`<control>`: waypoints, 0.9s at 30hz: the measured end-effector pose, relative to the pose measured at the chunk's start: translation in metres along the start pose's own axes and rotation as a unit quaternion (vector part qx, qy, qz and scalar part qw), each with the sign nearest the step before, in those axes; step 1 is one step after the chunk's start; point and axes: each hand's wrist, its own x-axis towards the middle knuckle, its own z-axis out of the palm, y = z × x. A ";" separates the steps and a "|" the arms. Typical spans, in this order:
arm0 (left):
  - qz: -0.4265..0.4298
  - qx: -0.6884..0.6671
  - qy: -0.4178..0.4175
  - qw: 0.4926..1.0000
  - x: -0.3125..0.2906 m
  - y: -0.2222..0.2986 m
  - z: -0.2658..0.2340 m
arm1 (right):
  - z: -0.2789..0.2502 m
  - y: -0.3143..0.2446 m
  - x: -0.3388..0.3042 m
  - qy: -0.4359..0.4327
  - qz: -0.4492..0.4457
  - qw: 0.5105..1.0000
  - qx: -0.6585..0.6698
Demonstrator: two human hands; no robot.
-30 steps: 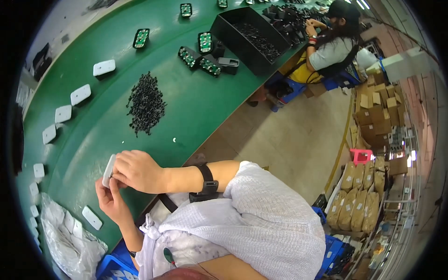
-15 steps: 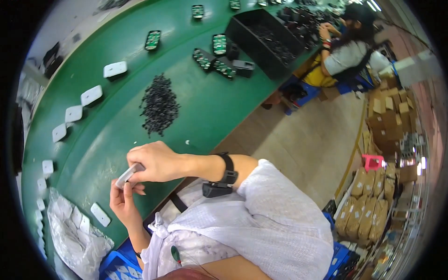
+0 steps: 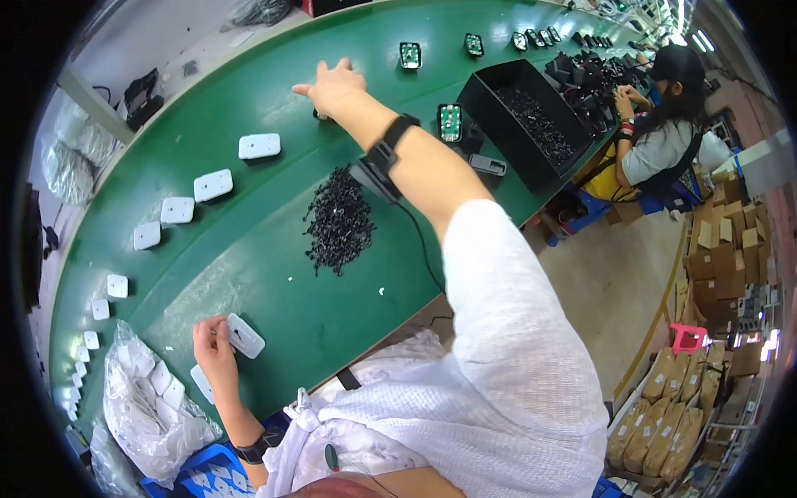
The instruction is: Assembling small plastic components by inserting screws and parts into housings.
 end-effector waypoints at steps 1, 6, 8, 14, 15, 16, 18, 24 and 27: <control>0.006 -0.001 0.000 1.000 0.001 0.004 0.000 | 0.001 0.003 0.014 -0.067 0.011 0.998 0.017; 0.014 0.025 -0.035 0.999 0.000 0.020 -0.004 | 0.013 0.003 0.031 -0.116 -0.021 0.991 0.059; -0.067 0.011 -0.026 0.997 -0.007 0.027 -0.008 | 0.025 -0.013 0.017 -0.058 -0.068 0.984 0.155; 0.078 0.259 0.011 0.963 -0.033 0.052 0.016 | 0.043 -0.052 -0.117 -0.077 -0.344 0.819 0.454; 0.099 0.267 0.010 0.959 -0.034 0.054 0.019 | 0.060 -0.055 -0.134 -0.047 -0.369 0.810 0.452; 0.103 0.257 0.009 0.961 -0.037 0.053 0.019 | 0.065 -0.059 -0.149 -0.074 -0.377 0.810 0.444; 0.106 0.218 -0.006 0.970 -0.038 0.059 0.017 | 0.075 -0.057 -0.167 -0.062 -0.403 0.826 0.389; 0.141 0.147 -0.034 0.978 -0.045 0.043 0.012 | 0.076 -0.055 -0.187 -0.009 -0.447 0.869 0.210; 0.148 0.141 -0.024 0.979 -0.048 0.035 0.013 | 0.080 -0.061 -0.188 0.007 -0.478 0.852 0.211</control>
